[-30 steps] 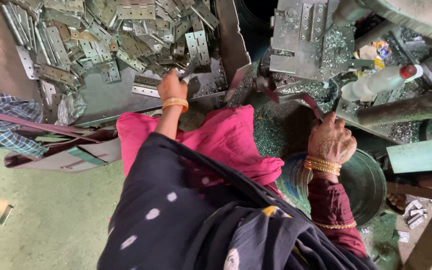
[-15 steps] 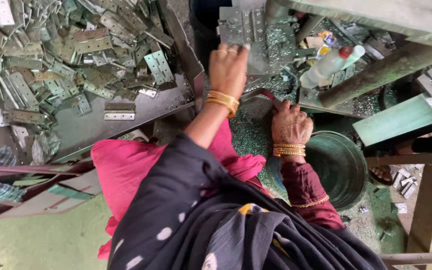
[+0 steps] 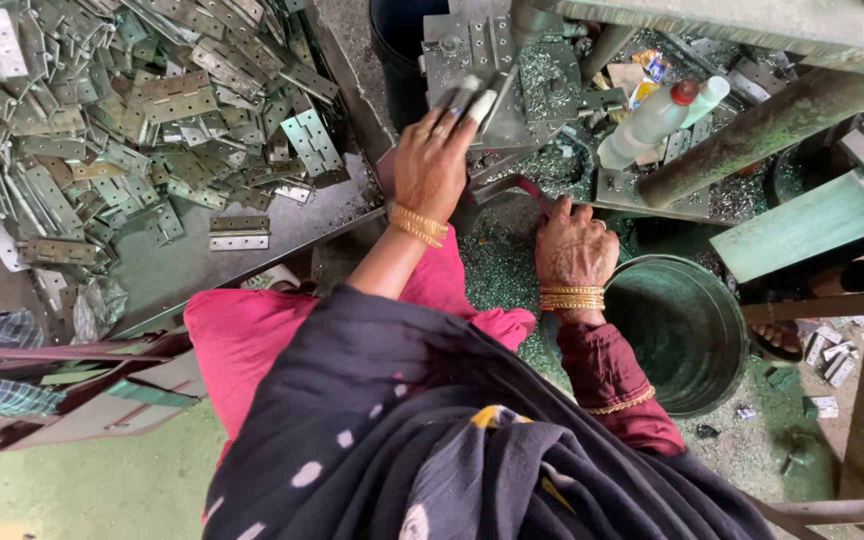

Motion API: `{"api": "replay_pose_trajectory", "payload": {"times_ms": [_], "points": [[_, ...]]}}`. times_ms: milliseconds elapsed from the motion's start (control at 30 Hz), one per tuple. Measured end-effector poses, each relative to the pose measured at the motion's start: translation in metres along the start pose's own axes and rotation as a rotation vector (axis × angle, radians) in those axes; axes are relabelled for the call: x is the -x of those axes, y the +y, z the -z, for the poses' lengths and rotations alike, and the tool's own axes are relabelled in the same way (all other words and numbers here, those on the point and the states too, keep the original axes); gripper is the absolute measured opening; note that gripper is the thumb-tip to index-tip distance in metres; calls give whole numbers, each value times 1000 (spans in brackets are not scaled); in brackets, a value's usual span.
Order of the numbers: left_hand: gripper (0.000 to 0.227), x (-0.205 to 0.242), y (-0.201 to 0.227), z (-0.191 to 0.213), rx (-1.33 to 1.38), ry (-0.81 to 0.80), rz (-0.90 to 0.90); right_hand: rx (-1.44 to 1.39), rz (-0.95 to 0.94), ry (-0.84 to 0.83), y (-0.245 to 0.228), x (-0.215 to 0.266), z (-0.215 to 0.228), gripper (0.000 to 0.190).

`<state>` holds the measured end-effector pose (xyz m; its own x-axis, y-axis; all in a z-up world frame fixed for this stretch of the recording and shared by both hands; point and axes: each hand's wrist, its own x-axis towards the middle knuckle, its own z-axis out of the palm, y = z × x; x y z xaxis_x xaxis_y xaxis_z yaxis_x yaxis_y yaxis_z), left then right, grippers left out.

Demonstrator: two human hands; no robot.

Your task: The person repeatedly picks up metal hinge pieces from a pile, places them into a press machine, and operates the lever to process them. The person then removes the processed pieces and returns them to the pile, continuing the cycle.

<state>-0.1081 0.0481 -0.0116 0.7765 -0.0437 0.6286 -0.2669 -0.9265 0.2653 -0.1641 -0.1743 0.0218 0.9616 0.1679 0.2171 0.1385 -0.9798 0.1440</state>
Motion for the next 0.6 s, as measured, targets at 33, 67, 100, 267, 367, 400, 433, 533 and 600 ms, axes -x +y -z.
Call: {"api": "replay_pose_trajectory", "payload": {"times_ms": [33, 67, 100, 267, 367, 400, 433, 533, 600], "points": [[34, 5, 1, 2, -86, 32, -72, -2, -8, -6, 0, -1, 0, 37], [36, 12, 1, 5, -172, 65, -143, -4, -16, -13, 1, -1, -1, 38], [37, 22, 1, 9, -262, 95, -207, -6, -15, -23, 0, 1, -1, 38], [33, 32, 22, 1, -265, -225, -68, 33, -28, -36, 0, 6, -6, 31], [31, 8, 46, -19, -358, -266, -147, 35, -28, -13, -2, -1, -8, 33], [32, 3, 54, -24, -393, -257, -189, 28, -29, -17, -3, -1, -9, 33], [33, -2, 62, -29, -376, -284, -125, 28, -27, -28, -3, -2, -10, 29], [39, -11, 82, -36, -295, -327, 55, 32, -14, -54, 4, -3, -11, 23], [44, -19, 85, -33, -217, -308, 171, 29, 25, -56, 7, -7, -11, 22]]}}
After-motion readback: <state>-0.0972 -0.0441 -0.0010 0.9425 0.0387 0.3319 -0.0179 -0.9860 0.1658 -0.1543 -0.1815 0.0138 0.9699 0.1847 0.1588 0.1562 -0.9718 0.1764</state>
